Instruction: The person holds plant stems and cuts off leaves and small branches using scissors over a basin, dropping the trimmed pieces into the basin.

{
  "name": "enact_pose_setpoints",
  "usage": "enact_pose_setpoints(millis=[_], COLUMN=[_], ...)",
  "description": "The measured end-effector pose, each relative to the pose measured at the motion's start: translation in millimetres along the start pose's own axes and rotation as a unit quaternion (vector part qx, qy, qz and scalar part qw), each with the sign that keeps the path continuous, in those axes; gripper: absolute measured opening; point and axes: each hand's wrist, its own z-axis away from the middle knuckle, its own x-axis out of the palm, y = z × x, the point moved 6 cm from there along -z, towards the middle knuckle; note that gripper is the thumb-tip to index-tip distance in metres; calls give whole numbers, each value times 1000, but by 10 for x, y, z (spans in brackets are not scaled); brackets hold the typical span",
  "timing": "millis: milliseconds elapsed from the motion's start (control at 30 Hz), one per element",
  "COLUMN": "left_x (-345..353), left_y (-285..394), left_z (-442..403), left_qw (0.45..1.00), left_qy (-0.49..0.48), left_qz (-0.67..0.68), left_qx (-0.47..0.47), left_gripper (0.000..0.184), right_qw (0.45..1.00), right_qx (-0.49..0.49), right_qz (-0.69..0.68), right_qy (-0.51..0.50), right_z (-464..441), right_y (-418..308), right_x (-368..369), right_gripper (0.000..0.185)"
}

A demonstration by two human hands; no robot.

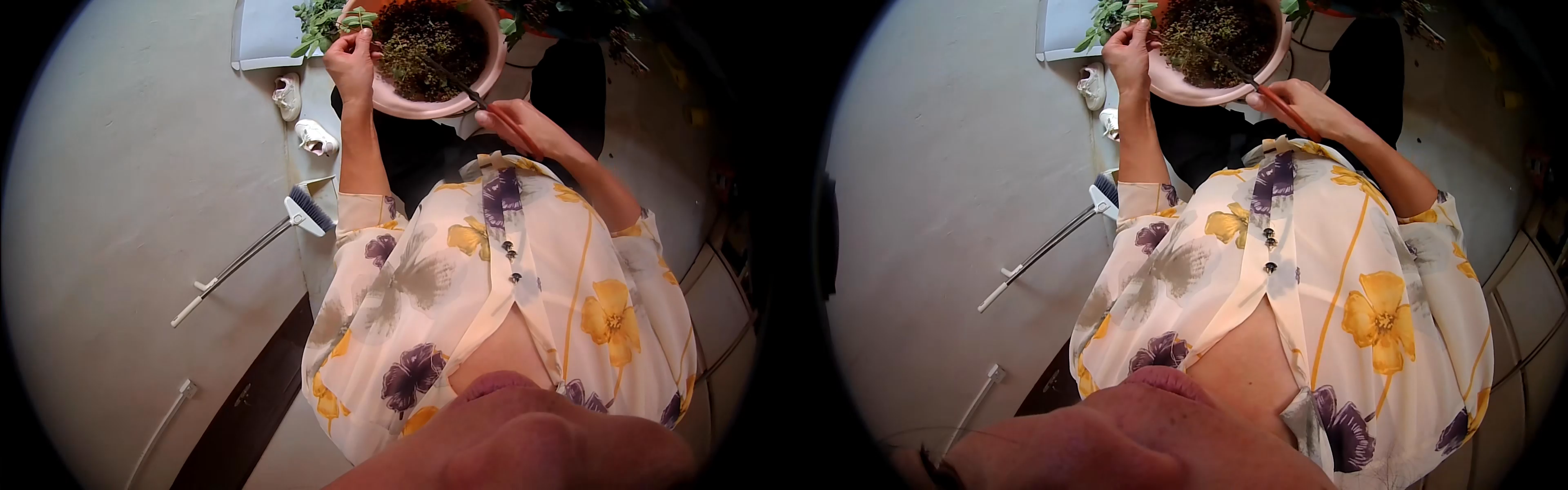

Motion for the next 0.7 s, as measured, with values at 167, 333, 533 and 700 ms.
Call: enact_pose_setpoints(millis=[167,333,533,700], left_x=[4,21,134,249], left_y=[0,118,410,554], left_z=[22,112,281,344], left_qw=[1000,998,980,951], left_qy=[13,31,35,48], left_qz=[16,-38,-147,-235], left_qx=[-14,44,126,196], left_gripper=[20,21,20,18], right_qw=[998,991,983,970], right_qx=[-14,-44,-95,-118], right_qz=[45,99,131,169], right_qy=[37,73,92,132], right_z=[-27,-42,-99,-97], right_y=[87,40,-81,-116], right_x=[64,17,-33,-66], right_gripper=[61,66,63,56])
